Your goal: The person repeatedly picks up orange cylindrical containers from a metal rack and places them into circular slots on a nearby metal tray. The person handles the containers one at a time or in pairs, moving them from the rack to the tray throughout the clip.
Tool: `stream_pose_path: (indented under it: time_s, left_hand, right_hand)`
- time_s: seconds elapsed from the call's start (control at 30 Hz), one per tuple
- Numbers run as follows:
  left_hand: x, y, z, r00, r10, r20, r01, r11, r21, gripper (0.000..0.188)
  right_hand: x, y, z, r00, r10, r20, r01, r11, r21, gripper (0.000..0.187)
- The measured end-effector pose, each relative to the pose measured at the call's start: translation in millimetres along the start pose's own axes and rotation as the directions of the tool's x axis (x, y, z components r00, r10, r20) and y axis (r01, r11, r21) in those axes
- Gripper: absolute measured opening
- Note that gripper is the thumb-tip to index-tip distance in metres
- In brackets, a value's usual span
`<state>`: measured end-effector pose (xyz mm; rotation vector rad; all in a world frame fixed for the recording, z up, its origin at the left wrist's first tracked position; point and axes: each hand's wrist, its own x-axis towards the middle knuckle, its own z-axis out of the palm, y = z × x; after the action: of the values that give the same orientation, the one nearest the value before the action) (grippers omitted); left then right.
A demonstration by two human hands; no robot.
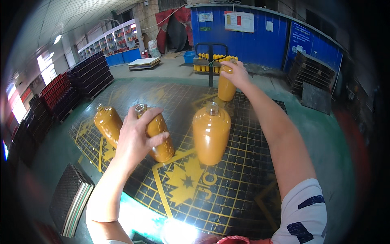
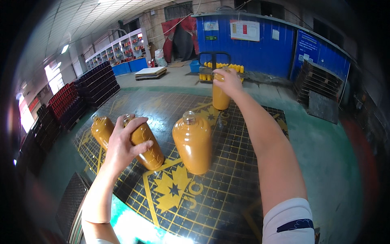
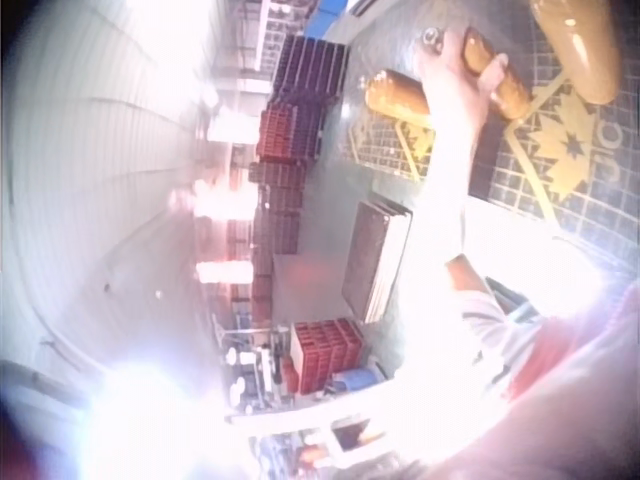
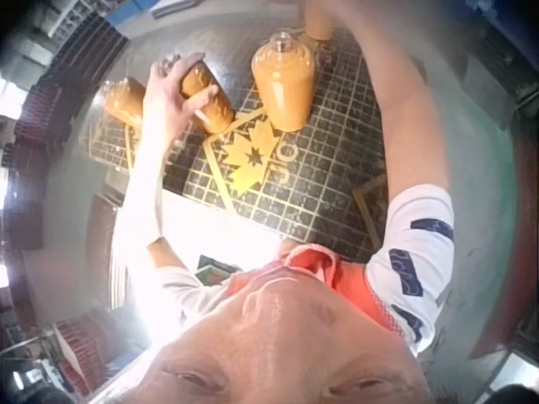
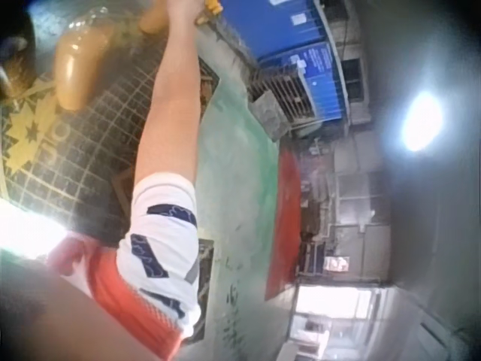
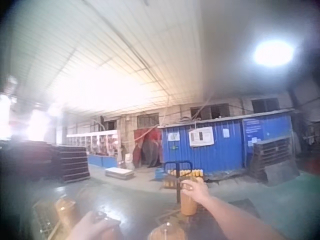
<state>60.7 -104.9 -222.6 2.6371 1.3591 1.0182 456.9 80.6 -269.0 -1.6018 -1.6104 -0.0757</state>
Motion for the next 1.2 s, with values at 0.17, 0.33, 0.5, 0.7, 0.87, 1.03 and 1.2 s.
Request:
stream_pose_path:
  time_s: [0.17,0.33,0.5,0.7,0.87,1.03,1.2]
  left_hand:
    - [-43.5,0.6,12.9,0.964,0.049,-0.26,-0.05,0.999,0.003,0.055]
    - [-144.9,40.2,-10.5,0.852,0.075,-0.518,-0.12,0.991,-0.053,0.053]
    - [-270.4,117.0,-52.9,0.739,-0.339,-0.583,0.086,0.905,-0.418,0.047]
    - [-394.7,164.2,-57.5,0.553,-0.745,-0.373,0.075,0.49,-0.868,0.051]
    - [-480.9,143.4,-29.7,0.453,-0.884,0.113,-0.118,-0.185,-0.976,0.045]
    - [-518.9,119.7,29.3,0.288,-0.868,0.405,-0.309,-0.484,-0.818,0.05]
    - [-581.4,39.0,85.4,0.322,-0.776,0.543,-0.447,-0.63,-0.635,0.062]
  right_hand:
    - [-98.1,29.3,-42.1,0.935,0.025,-0.355,0.025,0.99,0.136,0.053]
    - [-201.6,24.3,-159.0,0.923,0.103,-0.37,0.059,0.913,0.403,0.044]
    - [-327.9,-31.9,-268.2,0.916,0.4,-0.036,-0.176,0.481,0.859,0.046]
    - [-430.6,-117.8,-288.2,0.929,0.266,0.259,-0.303,0.142,0.942,0.064]
    - [-502.9,-221.2,-245.4,0.754,0.088,0.651,-0.599,-0.313,0.737,0.062]
    - [-557.1,-287.0,-169.1,0.532,-0.101,0.841,-0.74,-0.537,0.404,0.062]
    - [-605.6,-312.8,-36.9,0.321,-0.227,0.919,-0.753,-0.65,0.103,0.063]
